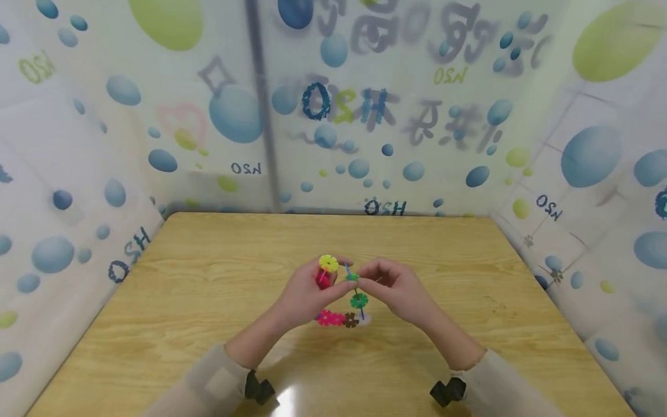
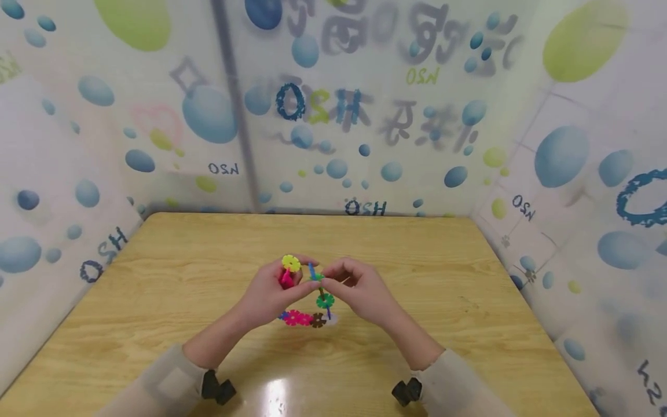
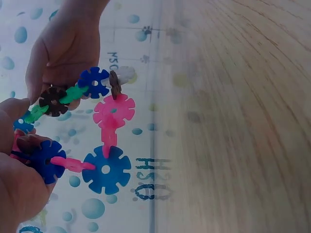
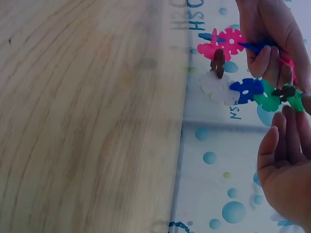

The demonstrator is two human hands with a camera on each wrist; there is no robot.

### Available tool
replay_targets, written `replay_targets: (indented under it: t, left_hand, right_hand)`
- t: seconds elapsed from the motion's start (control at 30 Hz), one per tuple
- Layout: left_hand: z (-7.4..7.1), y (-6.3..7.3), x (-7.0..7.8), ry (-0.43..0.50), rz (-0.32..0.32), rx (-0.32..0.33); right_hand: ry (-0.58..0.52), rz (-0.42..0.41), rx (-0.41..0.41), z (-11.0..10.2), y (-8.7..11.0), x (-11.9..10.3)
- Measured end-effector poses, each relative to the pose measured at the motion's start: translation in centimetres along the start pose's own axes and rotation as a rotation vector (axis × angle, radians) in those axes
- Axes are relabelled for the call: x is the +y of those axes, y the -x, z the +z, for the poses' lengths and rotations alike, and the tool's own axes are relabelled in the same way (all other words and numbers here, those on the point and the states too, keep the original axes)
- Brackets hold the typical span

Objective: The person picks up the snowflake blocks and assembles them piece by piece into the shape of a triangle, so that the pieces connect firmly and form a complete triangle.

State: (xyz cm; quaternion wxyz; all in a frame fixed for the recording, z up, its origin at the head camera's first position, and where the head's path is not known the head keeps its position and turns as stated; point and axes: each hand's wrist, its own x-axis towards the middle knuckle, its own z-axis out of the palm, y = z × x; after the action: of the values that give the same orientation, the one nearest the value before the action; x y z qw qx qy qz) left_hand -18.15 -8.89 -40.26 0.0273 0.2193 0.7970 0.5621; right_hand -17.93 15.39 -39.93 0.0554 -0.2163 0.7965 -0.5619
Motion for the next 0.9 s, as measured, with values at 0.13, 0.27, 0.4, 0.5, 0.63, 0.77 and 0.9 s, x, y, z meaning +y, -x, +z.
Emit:
replay_targets:
  t: [0.13,0.27,0.4,0.5,0.63,0.77,0.9]
  left_hand:
    - [-0.1,0.1,0.3,0.035,0.014,-0.017]
    - [-0.2,0.1,0.7,0.102,0.053,-0.050]
    - [-0.3,-0.1,0.9,0.127,0.075,-0.057]
    - [-0.2,-0.1,1.1,0.125,0.070,-0.059]
    - [-0.2,-0.1,1.2,0.118,0.065,-0.060]
    - [-0.2,0.0,1.3,0.114,0.065,-0.062]
    - [-0.1,0.0,1.3,0.116,0.056,-0.067]
  right_hand:
    - [-0.035,-0.029,0.018,0.4,0.1,-0.2]
    - [-0.013,-0.025,0.043,0.5,0.2,-0.4]
    - [0.005,-0.035,0.051,0.6,0.2,-0.7]
    - [0.014,-0.066,0.055,0.7,0.2,-0.9]
    - [0.032,-0.114,0.055,0.8,0.2,-1.0]
    - [0.039,-0.127,0.057,0.9,0.1,-1.3]
    - [0.045,-0.133,0.068,1.1,0.1,-1.3]
